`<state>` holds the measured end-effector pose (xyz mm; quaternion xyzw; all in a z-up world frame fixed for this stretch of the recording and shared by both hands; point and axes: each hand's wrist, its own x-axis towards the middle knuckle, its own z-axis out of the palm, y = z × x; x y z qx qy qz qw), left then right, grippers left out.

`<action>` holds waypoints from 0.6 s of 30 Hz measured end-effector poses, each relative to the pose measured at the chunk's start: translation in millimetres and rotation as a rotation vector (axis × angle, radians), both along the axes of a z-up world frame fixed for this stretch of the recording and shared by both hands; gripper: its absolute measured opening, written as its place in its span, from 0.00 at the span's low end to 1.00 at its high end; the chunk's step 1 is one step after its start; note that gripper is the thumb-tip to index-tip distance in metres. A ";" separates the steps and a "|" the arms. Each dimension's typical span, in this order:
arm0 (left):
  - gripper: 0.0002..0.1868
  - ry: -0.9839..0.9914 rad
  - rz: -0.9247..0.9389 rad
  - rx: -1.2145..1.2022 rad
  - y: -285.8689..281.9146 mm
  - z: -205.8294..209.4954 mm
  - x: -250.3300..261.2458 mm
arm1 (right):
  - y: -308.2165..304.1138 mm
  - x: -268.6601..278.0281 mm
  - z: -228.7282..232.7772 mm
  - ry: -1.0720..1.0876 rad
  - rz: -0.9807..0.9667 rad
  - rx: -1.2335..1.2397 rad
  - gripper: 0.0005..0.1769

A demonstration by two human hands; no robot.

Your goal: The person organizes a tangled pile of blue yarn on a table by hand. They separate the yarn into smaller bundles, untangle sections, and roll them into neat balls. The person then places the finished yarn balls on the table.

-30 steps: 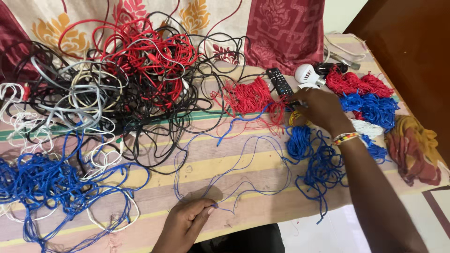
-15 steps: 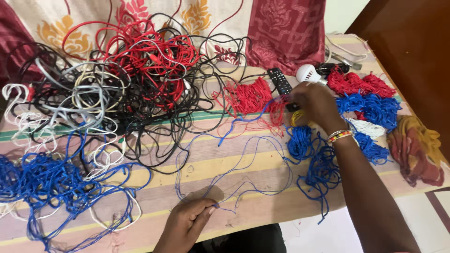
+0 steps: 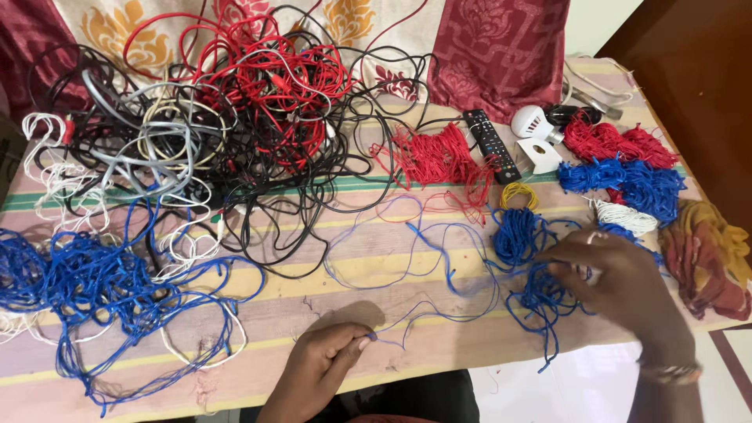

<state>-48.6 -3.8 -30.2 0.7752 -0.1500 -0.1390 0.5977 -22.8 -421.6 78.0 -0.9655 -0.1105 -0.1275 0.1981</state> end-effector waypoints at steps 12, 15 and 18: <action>0.08 0.075 -0.128 -0.267 -21.1 -5.0 4.1 | 190.5 -40.5 -60.7 0.082 0.327 0.411 0.30; 0.10 0.082 -0.143 -0.311 -17.1 -12.1 9.1 | 196.2 -25.9 -72.4 0.271 0.253 0.574 0.17; 0.11 0.253 -0.148 -0.407 -12.1 -13.6 11.4 | 191.4 -24.7 -71.3 0.294 0.257 0.566 0.10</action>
